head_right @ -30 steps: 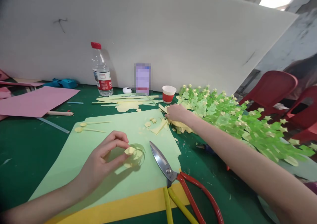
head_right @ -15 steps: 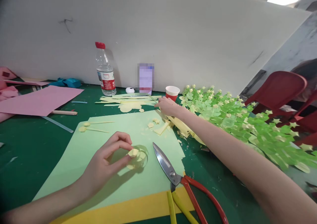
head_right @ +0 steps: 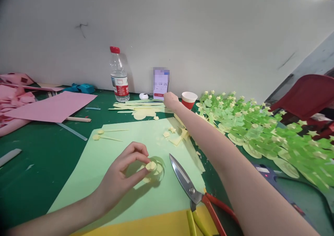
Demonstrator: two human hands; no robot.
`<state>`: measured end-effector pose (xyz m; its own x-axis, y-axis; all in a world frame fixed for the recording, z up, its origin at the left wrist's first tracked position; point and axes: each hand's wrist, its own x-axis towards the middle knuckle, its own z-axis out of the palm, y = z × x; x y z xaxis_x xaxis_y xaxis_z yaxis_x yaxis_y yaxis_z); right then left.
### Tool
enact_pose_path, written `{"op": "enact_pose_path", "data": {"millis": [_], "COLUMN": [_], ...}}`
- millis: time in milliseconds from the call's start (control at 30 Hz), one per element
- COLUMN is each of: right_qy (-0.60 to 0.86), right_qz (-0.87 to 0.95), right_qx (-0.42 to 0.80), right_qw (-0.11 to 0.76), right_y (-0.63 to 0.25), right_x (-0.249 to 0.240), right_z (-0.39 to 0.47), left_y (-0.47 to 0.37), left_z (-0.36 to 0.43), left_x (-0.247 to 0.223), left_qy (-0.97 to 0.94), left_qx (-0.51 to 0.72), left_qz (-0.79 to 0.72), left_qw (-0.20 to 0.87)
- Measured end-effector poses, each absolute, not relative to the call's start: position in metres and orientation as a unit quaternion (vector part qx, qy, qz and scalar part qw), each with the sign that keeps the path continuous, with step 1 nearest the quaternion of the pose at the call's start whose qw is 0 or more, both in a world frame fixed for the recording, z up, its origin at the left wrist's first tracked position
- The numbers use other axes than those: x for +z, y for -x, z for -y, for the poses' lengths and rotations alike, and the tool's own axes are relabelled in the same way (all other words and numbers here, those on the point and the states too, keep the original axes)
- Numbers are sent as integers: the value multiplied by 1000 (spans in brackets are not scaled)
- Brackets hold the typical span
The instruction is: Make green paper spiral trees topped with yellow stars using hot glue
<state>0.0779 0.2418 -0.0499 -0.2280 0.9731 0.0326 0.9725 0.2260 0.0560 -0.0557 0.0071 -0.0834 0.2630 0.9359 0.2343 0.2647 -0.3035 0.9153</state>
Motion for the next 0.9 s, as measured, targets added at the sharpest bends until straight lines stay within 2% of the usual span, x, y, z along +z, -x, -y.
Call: {"op": "enact_pose_path", "data": {"millis": [267,500,600,800,900], "right_qy": [-631,-536,-529,-550,-548], "right_qz": [-776,-839,-842,-828,-832], "right_qx": [-7,-86,-104,-107,-80], "right_qw": [-18,-42,-29,33,23], "right_y": [-64,-49,-56,-76,-74], "right_x": [-52,9,20,-20,-36], "right_z": [-258,-261,-261,-262,-261], "left_y": [56,55,55,55,54], "left_z": [-7,-6,-6,-5,-5], "left_x": [-81,-78,-78,-78,-78], "left_qy": [-669,-654,-646,-642,-649], "left_qx": [427,431,435,434,438], "left_qz": [-434,-435,-428,-426,-428], "left_qw": [426,444,458,467,452]}}
